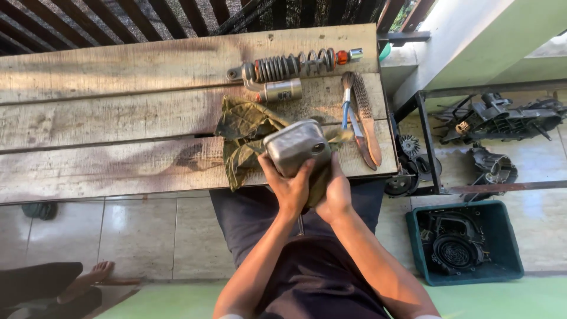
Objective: The person cleans a motorcycle shock absorber using a cloth, a brush, and a screwdriver.
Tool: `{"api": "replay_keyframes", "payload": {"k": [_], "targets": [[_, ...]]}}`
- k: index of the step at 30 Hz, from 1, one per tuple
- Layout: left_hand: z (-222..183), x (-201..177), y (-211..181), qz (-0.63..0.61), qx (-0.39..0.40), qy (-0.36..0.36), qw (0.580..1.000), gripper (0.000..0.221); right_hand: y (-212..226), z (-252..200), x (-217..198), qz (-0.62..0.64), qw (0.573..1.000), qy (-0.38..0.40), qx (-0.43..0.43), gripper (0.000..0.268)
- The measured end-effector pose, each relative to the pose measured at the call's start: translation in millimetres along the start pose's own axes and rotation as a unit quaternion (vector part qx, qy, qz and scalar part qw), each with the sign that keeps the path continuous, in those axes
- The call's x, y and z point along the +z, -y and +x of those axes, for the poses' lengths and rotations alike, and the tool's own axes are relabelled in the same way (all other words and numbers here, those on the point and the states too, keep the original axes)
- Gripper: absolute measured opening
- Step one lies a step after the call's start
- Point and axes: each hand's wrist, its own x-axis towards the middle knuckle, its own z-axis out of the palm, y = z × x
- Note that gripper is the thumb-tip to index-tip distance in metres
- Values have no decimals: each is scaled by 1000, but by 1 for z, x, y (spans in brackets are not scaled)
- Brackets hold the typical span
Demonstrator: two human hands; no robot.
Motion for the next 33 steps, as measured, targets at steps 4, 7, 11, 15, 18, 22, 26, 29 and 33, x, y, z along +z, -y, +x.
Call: {"api": "replay_keyframes", "payload": {"k": [4,7,11,15,18,22,26,29,33], "targets": [[23,-1,-15,190,83,32,978,74,9,-7,-18,5,994,77,73,40],[47,-4,-17,214,74,40,973,72,24,-36,1,-81,995,15,49,42],[103,-24,29,58,-95,7,994,66,62,-47,-8,-107,989,92,-34,43],[131,-30,24,-224,-235,18,945,71,76,-25,3,-162,924,83,-336,34],[100,-12,22,-155,-303,8,940,71,63,11,33,-496,768,57,-401,32],[85,-10,68,-120,-243,102,957,73,23,22,68,-780,301,-12,-549,40],[131,-9,31,-74,-205,58,974,72,6,12,38,-777,434,152,-430,47],[181,-32,41,-74,-258,11,963,73,2,7,-4,-746,543,189,-336,42],[301,-87,87,99,-110,-18,989,98,6,33,-66,-717,621,94,-302,35]]}}
